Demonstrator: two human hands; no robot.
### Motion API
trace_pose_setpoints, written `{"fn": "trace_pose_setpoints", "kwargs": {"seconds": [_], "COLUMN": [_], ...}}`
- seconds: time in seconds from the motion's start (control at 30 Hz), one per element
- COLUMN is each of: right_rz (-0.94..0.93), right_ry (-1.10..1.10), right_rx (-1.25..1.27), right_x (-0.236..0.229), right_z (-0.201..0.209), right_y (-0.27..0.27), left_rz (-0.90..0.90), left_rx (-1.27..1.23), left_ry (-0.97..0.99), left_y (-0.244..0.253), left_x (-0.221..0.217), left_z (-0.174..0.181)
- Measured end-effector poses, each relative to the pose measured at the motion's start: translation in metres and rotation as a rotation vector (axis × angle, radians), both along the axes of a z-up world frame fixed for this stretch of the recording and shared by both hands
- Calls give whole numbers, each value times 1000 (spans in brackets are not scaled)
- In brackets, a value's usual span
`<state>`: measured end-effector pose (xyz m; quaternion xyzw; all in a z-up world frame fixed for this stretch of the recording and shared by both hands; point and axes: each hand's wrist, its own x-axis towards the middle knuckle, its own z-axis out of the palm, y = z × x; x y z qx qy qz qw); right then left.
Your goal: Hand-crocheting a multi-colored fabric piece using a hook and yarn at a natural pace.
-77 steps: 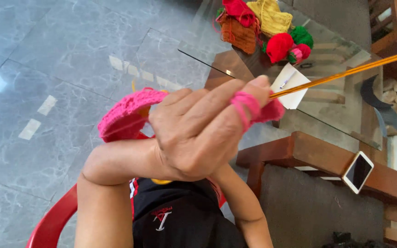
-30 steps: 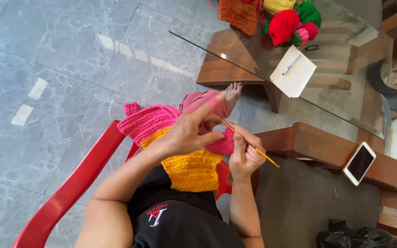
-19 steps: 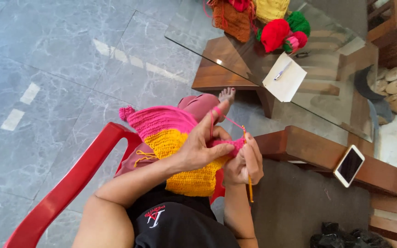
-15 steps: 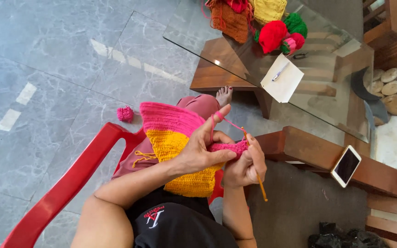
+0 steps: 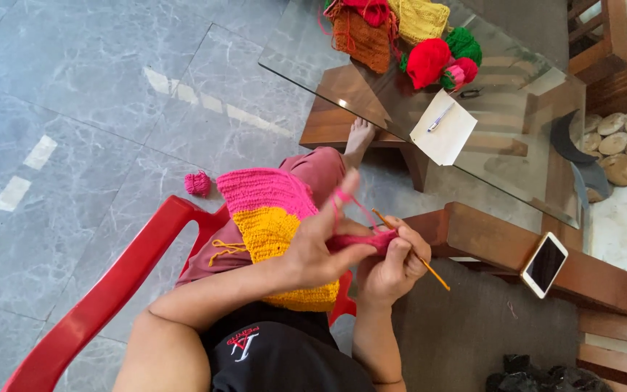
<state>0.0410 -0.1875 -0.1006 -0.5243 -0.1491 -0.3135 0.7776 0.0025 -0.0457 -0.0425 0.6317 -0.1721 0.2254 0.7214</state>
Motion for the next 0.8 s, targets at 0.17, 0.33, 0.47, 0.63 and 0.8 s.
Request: {"fn": "trace_pose_setpoints", "kwargs": {"seconds": [0.17,0.33,0.47,0.63,0.8], "right_rz": [202,-143,-300,268,498], "right_ry": [-1,-261,-355,68,129], "right_rx": [-116,-614,-364,26,37], "right_x": [2,-4,-6,1,4], "right_z": [13,50,31,-12,28], "right_y": [1,16,13,-18,-10], "left_rz": [-100,98,-144,-171,-216], "left_rx": [-154,77,-124,-155,-110], "left_ry": [145,84,144,185,275], "left_y": [10,7,2,21,34], "left_x": [-1,-2,3,9,8], "left_z": [11,3,7,6,7]}}
